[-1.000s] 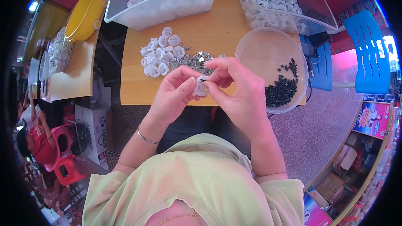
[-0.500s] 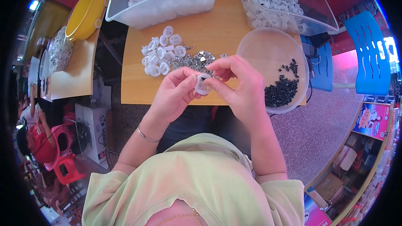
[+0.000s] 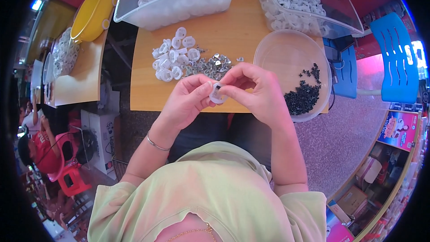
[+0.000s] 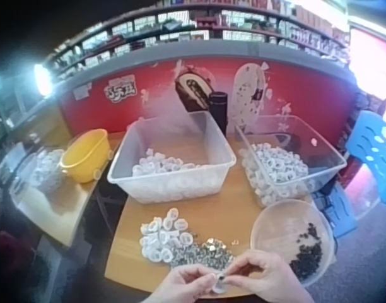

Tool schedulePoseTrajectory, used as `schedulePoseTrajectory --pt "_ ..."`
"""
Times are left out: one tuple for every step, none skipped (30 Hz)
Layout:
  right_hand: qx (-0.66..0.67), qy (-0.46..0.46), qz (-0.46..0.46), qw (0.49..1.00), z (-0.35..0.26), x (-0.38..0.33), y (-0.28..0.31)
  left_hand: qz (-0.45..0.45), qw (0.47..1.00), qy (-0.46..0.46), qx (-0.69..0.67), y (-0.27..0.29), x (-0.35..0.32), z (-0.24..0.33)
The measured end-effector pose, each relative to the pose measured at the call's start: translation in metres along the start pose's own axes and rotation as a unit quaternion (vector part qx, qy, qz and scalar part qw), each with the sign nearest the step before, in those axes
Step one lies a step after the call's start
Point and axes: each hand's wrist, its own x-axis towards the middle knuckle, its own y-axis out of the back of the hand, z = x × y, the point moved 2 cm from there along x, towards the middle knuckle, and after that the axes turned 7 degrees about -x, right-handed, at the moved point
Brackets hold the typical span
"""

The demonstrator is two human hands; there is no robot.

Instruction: The person assembles small plastic housings and metal contacts with black pins by hand into housing units at an assembly table, taking components from plastic bins.

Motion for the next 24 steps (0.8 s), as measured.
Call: schedulePoseTrajectory --pt "0.039 0.002 0.002 0.999 0.003 0.000 0.000 -0.011 1.000 0.004 -0.018 -0.001 0.000 0.001" --pt "0.078 0.004 0.005 0.997 0.006 0.000 0.000 -0.010 1.000 0.004 -0.017 -0.003 0.000 0.002" --pt "0.077 0.004 0.005 0.997 0.007 0.000 -0.001 0.006 1.000 -0.009 -0.023 -0.006 0.001 0.002" --pt "0.096 -0.001 0.022 0.995 0.007 -0.001 -0.002 0.023 0.999 -0.022 -0.028 -0.008 0.002 0.003" --pt "0.115 -0.006 0.039 0.993 0.007 -0.001 -0.003 0.022 0.999 -0.022 -0.028 -0.008 0.003 0.002" --pt "0.115 -0.006 0.040 0.993 0.008 -0.002 -0.005 0.027 0.998 -0.041 -0.026 -0.007 0.005 0.002" --pt "0.114 -0.010 0.057 0.992 0.008 -0.002 -0.006 0.031 0.998 -0.059 -0.023 -0.006 0.006 0.002" --pt "0.113 -0.014 0.074 0.991 0.009 -0.003 -0.007 0.030 0.998 -0.058 -0.024 -0.007 0.007 0.002" --pt "0.114 -0.014 0.073 0.991 0.011 -0.002 -0.010 0.033 0.997 -0.067 -0.021 -0.008 0.007 0.003" --pt "0.100 0.004 0.086 0.991 0.013 -0.002 -0.012 0.036 0.996 -0.076 -0.019 -0.009 0.007 0.004" --pt "0.086 0.022 0.098 0.991 0.014 -0.002 -0.014 0.036 0.996 -0.076 -0.018 -0.010 0.007 0.004" --pt "0.086 0.022 0.099 0.991 0.015 -0.002 -0.015 0.050 0.994 -0.096 0.029 -0.012 0.007 0.005" --pt "0.064 0.027 0.118 0.991 0.016 -0.002 -0.016 0.064 0.988 -0.116 0.076 -0.013 0.006 0.006" --pt "0.042 0.033 0.136 0.989 0.016 -0.002 -0.016 0.064 0.988 -0.116 0.076 -0.014 0.005 0.006" --pt "0.042 0.033 0.136 0.989 0.016 -0.002 -0.016 0.071 0.980 -0.132 0.128 -0.014 0.003 0.007" --pt "0.024 0.044 0.148 0.988 0.014 -0.002 -0.016 0.078 0.970 -0.147 0.179 -0.014 0.002 0.008" --pt "0.006 0.055 0.160 0.986 0.013 -0.002 -0.016 0.078 0.970 -0.147 0.179 -0.014 0.003 0.007" --pt "0.006 0.055 0.159 0.986 0.011 -0.002 -0.017 0.076 0.966 -0.175 0.176 -0.015 0.003 0.007" --pt "-0.018 0.081 0.166 0.983 0.008 -0.002 -0.017 0.073 0.961 -0.203 0.173 -0.015 0.002 0.007" --pt "-0.042 0.107 0.172 0.978 0.006 -0.002 -0.018 0.074 0.961 -0.203 0.174 -0.015 0.002 0.006" --pt "-0.043 0.107 0.173 0.978 0.006 -0.002 -0.017 0.068 0.953 -0.224 0.193 -0.015 0.002 0.007" --pt "-0.073 0.128 0.185 0.972 0.005 -0.003 -0.017 0.061 0.944 -0.244 0.213 -0.016 0.002 0.007" --pt "-0.102 0.149 0.197 0.964 0.004 -0.004 -0.017 0.060 0.944 -0.244 0.213 -0.017 0.002 0.007" --pt "-0.102 0.150 0.197 0.964 0.002 -0.004 -0.017 0.069 0.937 -0.260 0.224 -0.017 0.002 0.007"
